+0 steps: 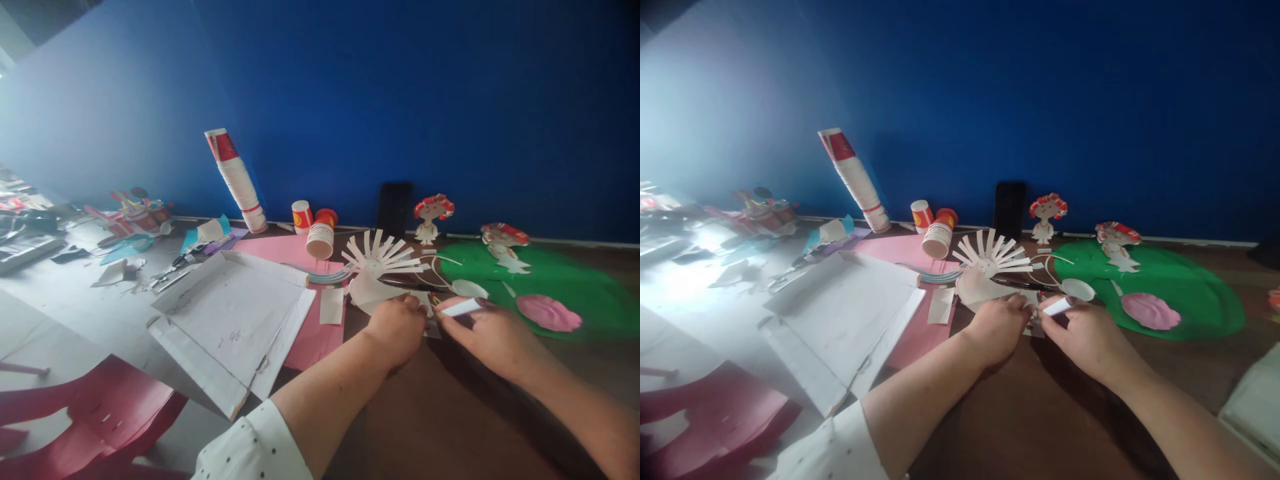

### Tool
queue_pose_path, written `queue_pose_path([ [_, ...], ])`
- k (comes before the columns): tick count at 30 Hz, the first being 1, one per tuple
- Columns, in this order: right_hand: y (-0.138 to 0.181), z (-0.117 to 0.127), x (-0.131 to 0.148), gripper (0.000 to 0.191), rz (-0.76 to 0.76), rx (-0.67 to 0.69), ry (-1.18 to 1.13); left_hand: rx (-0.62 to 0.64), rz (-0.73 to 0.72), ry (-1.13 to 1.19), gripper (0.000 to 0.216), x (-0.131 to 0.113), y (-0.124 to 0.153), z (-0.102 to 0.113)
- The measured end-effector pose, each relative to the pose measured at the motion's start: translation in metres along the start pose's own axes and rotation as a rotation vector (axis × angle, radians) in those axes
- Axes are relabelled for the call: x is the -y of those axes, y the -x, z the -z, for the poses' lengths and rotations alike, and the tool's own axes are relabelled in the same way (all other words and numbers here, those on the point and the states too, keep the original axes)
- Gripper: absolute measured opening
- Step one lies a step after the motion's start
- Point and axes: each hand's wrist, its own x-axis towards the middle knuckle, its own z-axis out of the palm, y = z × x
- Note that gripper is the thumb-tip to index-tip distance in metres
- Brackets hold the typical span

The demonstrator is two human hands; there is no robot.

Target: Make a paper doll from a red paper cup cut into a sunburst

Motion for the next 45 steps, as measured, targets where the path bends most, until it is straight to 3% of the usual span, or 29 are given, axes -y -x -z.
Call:
queue_pose_path([
  [18, -0.001, 0.001, -0.001, 0.019, 0.005, 0.006, -0.024, -0.03, -0.004, -0.006, 0.027, 0.002, -0.002, -0.004],
  [34, 0.001, -0.001, 0.004, 0.023, -0.013, -0.008, 0.013, 0.017, 0.001, -0.01, 0.026, 0.0, 0.0, 0.002],
  [45, -0.001, 0.01, 0.004, 0.027, -0.071, 0.004, -0.025, 0.011, -0.004, -0.011, 0.031, 0.001, 0.0, -0.002],
])
